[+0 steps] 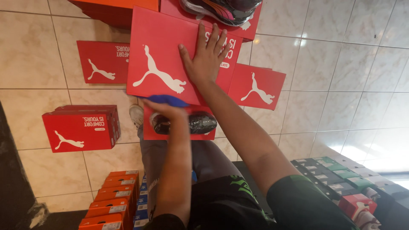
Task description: Wiping down the surface and interior of shoe boxes with a cloth in a storage area.
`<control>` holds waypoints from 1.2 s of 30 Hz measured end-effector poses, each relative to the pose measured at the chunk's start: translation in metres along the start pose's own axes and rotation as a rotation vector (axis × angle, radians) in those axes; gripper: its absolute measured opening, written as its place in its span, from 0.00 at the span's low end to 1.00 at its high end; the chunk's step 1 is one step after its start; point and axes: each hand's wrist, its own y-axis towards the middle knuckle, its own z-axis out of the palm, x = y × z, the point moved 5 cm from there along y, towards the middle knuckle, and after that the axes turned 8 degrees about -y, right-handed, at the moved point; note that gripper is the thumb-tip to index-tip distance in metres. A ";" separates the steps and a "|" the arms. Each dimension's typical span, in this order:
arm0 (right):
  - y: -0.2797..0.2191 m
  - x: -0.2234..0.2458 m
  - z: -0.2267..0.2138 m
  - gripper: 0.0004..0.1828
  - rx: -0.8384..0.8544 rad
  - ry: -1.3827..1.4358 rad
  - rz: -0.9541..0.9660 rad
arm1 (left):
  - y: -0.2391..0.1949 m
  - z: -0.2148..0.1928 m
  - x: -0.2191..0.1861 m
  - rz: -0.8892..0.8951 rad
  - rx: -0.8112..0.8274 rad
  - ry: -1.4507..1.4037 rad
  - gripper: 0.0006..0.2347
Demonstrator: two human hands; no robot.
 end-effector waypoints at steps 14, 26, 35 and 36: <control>-0.002 -0.001 -0.003 0.45 0.009 0.052 0.006 | 0.005 -0.011 -0.005 -0.103 -0.161 0.073 0.29; 0.000 -0.002 -0.001 0.44 -0.005 0.075 0.011 | -0.060 -0.086 0.079 -0.281 -0.470 0.109 0.33; 0.000 -0.003 0.002 0.44 0.008 0.065 0.010 | -0.042 -0.019 0.046 -0.431 -0.109 0.016 0.32; 0.000 -0.003 0.005 0.44 0.005 0.044 0.009 | -0.040 0.020 0.028 -0.407 0.134 -0.114 0.30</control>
